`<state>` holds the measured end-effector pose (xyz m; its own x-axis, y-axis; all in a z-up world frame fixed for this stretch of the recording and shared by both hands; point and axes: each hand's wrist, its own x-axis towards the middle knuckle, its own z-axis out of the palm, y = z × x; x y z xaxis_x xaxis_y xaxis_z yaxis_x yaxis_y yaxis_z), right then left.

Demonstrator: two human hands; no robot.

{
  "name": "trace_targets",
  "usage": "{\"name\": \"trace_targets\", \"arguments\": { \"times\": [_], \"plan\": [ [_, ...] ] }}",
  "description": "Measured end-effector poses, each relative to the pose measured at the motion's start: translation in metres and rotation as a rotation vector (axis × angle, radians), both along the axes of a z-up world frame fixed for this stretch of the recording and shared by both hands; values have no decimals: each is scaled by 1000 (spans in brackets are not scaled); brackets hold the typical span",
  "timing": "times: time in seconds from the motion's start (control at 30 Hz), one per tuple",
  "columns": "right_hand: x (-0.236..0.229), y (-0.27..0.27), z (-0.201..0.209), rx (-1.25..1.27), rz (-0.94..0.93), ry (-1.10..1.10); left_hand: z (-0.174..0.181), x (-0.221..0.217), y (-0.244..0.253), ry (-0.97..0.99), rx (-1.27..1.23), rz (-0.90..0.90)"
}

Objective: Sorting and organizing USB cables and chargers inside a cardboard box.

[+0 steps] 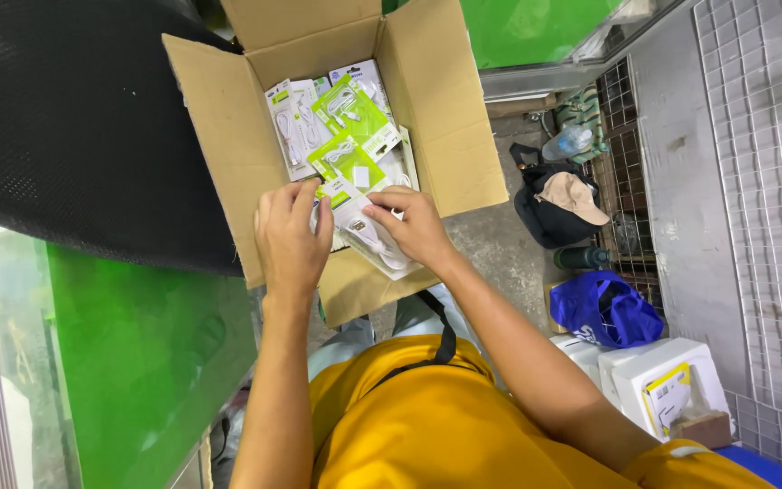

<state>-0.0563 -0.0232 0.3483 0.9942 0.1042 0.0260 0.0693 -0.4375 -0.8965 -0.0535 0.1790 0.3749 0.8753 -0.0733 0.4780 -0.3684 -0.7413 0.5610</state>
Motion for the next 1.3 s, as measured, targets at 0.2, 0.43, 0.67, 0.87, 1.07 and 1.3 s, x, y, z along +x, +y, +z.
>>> {"name": "trace_targets", "arguments": {
  "times": [0.2,0.43,0.67,0.87,1.07,1.3],
  "plan": [
    [-15,9,6,-52,-49,-112,-15,-7,-13,63,-15,110],
    [-23,13,11,-32,-108,-95,-18,-9,-19,80,-144,88],
    [-23,2,7,-108,-87,-68,-18,-6,-8,122,-179,-48],
    [-21,-14,0,-83,-68,-59,-20,2,9,378,-431,-112],
    [-20,-26,-6,-87,-38,-54,-23,5,10,390,-393,-199],
    [-10,-45,3,-181,19,-35,-27,8,-7,338,-379,-277]
  ]
}}
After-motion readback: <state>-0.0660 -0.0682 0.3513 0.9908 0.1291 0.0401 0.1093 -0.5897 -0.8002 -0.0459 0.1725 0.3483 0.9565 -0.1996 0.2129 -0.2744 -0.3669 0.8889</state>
